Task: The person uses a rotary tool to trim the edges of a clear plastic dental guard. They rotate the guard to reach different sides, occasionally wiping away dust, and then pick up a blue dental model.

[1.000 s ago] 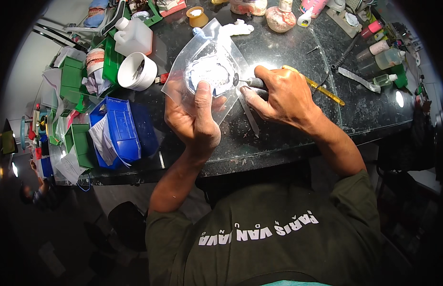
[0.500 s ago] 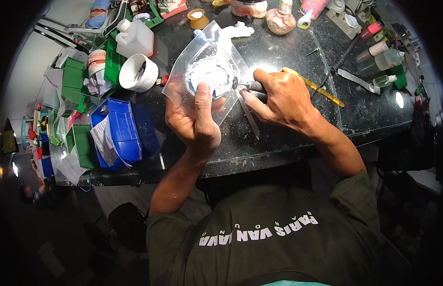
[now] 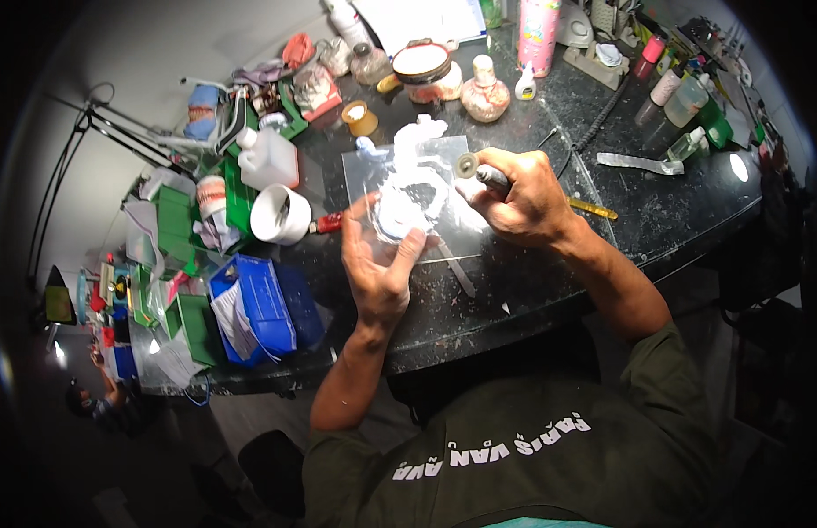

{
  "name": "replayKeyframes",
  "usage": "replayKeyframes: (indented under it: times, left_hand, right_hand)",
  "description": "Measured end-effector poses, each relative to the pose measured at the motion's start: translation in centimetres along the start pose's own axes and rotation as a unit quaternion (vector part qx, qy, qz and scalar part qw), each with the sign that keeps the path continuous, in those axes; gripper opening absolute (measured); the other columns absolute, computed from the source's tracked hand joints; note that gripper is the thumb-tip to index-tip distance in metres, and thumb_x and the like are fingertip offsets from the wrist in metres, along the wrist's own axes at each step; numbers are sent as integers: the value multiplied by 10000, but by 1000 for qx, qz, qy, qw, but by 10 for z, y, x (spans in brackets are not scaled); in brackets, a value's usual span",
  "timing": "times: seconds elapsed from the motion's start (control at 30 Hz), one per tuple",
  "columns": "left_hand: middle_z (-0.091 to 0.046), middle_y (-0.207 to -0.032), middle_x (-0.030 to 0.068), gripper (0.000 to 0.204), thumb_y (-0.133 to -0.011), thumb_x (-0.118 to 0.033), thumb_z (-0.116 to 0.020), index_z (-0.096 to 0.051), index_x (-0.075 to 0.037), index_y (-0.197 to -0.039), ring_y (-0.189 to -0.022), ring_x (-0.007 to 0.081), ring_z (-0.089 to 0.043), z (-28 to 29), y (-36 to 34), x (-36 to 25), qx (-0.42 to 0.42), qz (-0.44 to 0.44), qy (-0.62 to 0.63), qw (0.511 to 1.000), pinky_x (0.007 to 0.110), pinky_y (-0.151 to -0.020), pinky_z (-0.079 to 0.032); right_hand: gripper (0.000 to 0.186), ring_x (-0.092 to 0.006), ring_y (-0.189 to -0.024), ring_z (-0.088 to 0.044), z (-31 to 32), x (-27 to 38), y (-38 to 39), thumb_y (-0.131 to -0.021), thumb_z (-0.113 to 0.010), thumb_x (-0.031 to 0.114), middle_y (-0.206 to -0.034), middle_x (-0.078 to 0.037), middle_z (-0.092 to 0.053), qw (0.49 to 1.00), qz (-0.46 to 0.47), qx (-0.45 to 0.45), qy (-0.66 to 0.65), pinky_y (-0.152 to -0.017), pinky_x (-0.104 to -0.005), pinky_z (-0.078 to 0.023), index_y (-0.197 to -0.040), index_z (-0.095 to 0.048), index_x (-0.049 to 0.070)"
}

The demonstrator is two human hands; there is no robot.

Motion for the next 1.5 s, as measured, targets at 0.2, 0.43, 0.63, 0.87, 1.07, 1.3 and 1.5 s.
replayKeyframes:
  times: [0.2,0.43,0.63,0.87,1.07,1.3,1.5]
  left_hand:
    - [-637,-1313,246,496,-985,-116,-590,-428,76,-1413,-1185,346,-675,22,-18,-5,216,152,208,942,530,-949,-609]
    - [-695,-990,156,266,-1048,-157,-564,-524,53,-1206,-873,212,-731,22,-37,17,133,73,5,988,370,-671,-665]
    - [-705,-1010,186,267,-1045,-157,-539,-512,57,-1202,-858,210,-731,33,-26,24,52,67,46,995,337,-645,-658]
    - [-701,-1008,184,245,-1039,-180,-550,-532,30,-1164,-818,191,-722,36,-20,28,37,112,47,992,303,-591,-638]
    - [-723,-904,192,233,-1033,-140,-573,-540,57,-1153,-753,170,-714,35,-17,25,38,130,13,991,285,-537,-609]
    - [-714,-845,179,219,-1022,-143,-576,-545,45,-1128,-693,181,-711,36,-19,14,71,138,-4,988,282,-540,-594]
    - [-724,-819,173,212,-1016,-141,-579,-549,42,-1117,-680,162,-698,39,-18,18,69,128,-6,989,273,-538,-583]
  right_hand:
    - [252,-135,-550,-464,26,1,-6,-874,-729,97,-602,-100,-522,996,-2,6,-84,-538,-371,-416,-726,-563,-20]
    - [255,-442,-729,-677,33,-6,-13,-900,-622,207,-731,-224,-648,991,-82,103,2,-673,-528,-499,-992,-547,-20]
    - [157,-471,-806,-620,26,-20,-24,-959,-625,91,-841,-233,-618,990,17,136,45,-717,-500,-497,-1025,-525,-10]
    - [183,-397,-785,-637,7,-13,-6,-911,-684,76,-884,-187,-620,974,147,55,161,-673,-475,-495,-1046,-575,18]
    - [429,-392,-547,-616,-6,-15,1,-831,-774,388,-617,-154,-589,962,68,155,215,-511,-471,-480,-785,-521,45]
    - [623,-361,-513,-620,-11,-18,-1,-786,-836,588,-575,-144,-584,945,63,173,271,-488,-437,-477,-737,-523,52]
    - [609,-356,-531,-634,-14,-15,-1,-790,-839,582,-603,-142,-613,940,64,181,281,-494,-437,-481,-755,-546,50]
Point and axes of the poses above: each hand's wrist, its own y-axis away from the middle knuckle, its own z-axis out of the back of the hand, x = y × z, the point moved 2 cm from there along -y, towards the middle knuckle
